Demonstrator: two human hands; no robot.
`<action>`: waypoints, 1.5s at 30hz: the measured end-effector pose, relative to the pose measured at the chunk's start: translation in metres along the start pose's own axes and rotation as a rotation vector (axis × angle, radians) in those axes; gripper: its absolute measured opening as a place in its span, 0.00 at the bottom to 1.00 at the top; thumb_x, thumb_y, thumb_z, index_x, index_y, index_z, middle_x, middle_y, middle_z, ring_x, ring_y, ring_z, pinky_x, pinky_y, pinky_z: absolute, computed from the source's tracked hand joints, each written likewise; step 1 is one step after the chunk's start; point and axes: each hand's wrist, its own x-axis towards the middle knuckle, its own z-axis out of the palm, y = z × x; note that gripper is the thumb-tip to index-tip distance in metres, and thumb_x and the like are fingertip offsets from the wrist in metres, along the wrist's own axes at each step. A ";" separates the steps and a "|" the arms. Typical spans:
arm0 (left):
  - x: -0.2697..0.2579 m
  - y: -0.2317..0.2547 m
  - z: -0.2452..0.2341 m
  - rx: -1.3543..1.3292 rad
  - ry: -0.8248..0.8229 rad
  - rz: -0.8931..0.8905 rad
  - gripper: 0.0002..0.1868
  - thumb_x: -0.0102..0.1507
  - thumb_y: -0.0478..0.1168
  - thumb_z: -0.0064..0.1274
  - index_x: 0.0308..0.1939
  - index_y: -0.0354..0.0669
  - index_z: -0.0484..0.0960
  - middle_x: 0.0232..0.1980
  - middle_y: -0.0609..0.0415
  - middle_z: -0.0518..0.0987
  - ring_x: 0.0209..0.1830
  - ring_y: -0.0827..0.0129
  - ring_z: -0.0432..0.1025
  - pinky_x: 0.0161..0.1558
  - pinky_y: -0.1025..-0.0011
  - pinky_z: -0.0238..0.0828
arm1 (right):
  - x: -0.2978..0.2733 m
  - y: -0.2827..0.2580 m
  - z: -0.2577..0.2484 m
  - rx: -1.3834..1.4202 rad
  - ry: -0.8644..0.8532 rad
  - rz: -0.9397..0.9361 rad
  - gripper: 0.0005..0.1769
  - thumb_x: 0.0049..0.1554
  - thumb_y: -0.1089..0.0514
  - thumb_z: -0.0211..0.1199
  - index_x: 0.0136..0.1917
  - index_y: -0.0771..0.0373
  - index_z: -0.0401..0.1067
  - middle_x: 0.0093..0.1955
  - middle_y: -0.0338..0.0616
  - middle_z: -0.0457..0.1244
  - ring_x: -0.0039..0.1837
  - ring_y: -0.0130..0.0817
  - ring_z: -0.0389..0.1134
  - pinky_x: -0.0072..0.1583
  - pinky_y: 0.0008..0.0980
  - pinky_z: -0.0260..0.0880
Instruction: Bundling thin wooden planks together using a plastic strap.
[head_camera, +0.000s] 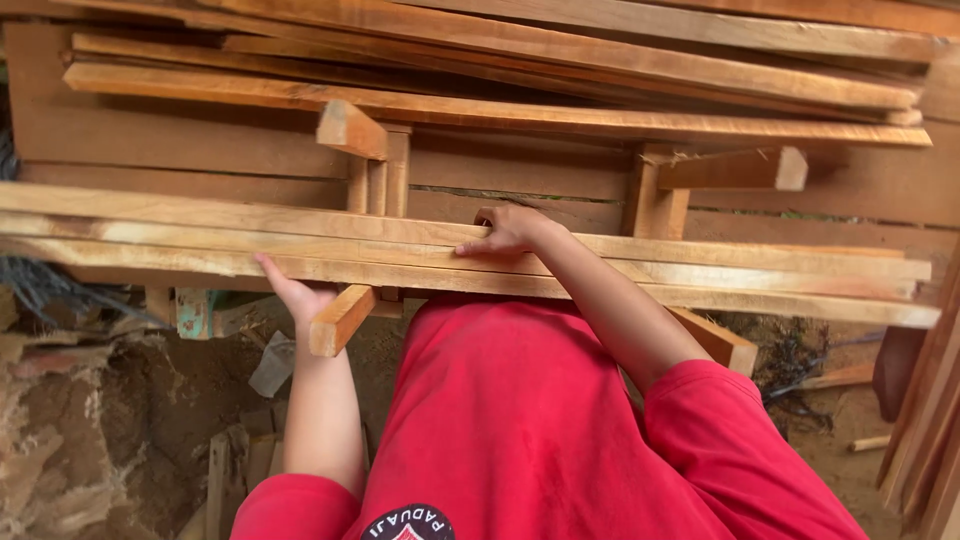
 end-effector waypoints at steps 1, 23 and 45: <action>0.020 -0.002 -0.015 -0.014 0.017 0.009 0.56 0.60 0.76 0.57 0.81 0.54 0.52 0.81 0.49 0.57 0.79 0.56 0.57 0.77 0.50 0.54 | 0.004 -0.004 -0.001 -0.015 -0.015 -0.012 0.53 0.44 0.11 0.59 0.66 0.51 0.72 0.63 0.51 0.69 0.69 0.51 0.67 0.67 0.50 0.67; 0.071 -0.002 -0.064 0.032 0.036 0.100 0.56 0.58 0.77 0.65 0.77 0.52 0.59 0.77 0.50 0.64 0.76 0.54 0.61 0.75 0.48 0.58 | 0.019 -0.035 0.005 -0.013 0.043 -0.108 0.52 0.45 0.15 0.61 0.65 0.56 0.72 0.61 0.53 0.69 0.67 0.52 0.68 0.67 0.50 0.68; -0.162 -0.077 0.109 2.090 -1.060 0.817 0.71 0.46 0.64 0.75 0.80 0.36 0.50 0.83 0.37 0.51 0.80 0.31 0.42 0.75 0.32 0.39 | -0.101 0.085 0.086 -0.457 0.610 -0.047 0.80 0.34 0.16 0.68 0.85 0.56 0.40 0.80 0.45 0.47 0.82 0.46 0.42 0.78 0.56 0.36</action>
